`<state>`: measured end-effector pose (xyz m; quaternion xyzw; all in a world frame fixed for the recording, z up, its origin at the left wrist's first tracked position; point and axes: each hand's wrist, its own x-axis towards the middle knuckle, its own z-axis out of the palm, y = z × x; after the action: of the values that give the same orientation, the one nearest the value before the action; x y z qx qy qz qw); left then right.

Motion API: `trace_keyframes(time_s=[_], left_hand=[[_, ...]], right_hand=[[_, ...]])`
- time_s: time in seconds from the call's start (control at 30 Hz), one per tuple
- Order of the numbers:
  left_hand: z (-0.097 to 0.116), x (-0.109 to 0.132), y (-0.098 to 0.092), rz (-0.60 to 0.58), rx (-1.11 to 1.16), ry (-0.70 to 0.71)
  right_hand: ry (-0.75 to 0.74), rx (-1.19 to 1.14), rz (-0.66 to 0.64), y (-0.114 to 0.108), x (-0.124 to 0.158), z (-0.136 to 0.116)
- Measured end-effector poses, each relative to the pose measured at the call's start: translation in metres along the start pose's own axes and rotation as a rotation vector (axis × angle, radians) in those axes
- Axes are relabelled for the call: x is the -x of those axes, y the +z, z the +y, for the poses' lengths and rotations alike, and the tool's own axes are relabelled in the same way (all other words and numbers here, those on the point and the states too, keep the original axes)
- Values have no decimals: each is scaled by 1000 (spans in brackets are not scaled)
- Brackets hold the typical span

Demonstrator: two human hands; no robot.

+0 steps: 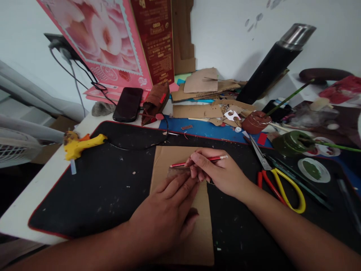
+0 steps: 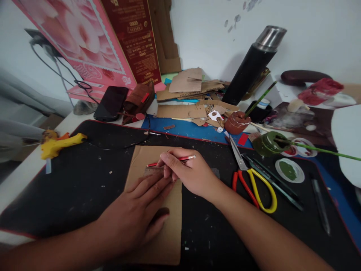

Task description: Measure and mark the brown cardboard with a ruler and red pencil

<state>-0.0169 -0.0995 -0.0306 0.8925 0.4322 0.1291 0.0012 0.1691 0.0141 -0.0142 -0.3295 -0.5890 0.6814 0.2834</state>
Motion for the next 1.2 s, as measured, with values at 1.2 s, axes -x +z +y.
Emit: trace_keyframes(time_s=[1.2], left_hand=[[0, 0, 1, -2, -5, 15]], right_hand=[[10, 22, 1, 2, -1, -1]])
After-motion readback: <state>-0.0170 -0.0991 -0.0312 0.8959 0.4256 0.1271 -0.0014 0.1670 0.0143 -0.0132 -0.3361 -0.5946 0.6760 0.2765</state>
